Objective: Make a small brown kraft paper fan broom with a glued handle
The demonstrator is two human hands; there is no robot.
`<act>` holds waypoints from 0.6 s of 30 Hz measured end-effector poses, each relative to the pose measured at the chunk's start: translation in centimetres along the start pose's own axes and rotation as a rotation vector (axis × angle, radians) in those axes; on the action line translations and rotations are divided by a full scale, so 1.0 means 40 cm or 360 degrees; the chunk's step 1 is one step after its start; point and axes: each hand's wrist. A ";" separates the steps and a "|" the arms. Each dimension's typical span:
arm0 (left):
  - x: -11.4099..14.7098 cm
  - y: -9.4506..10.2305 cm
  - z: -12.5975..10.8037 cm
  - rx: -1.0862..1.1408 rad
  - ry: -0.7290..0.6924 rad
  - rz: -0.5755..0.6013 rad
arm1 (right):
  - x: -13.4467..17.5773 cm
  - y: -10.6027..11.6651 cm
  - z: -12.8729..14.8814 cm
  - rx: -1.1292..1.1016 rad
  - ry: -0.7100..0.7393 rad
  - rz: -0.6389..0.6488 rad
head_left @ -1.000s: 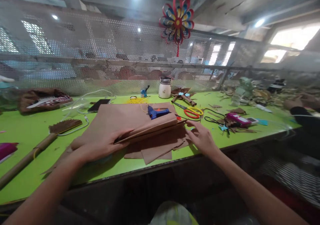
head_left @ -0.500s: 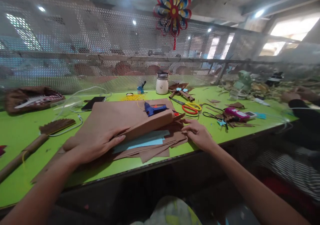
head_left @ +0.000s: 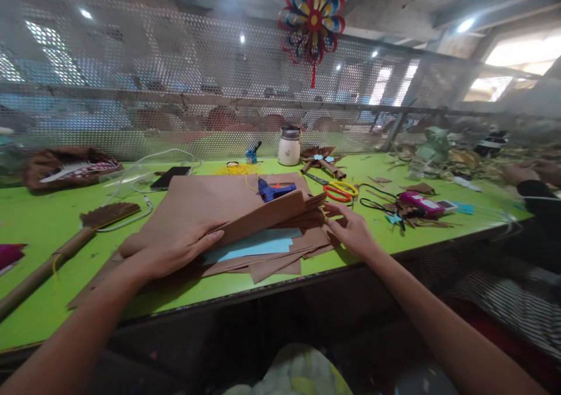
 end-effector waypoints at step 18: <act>0.003 -0.005 0.018 -0.0074 0.0113 0.0044 | -0.056 -0.033 -0.020 -0.0250 -0.0106 -0.0237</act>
Point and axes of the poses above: each hand's wrist, its own x-axis away from the middle knuckle, its own y-axis out of the back of the hand, z = x × y, and after that the axes turned 2 degrees about -z, right-handed
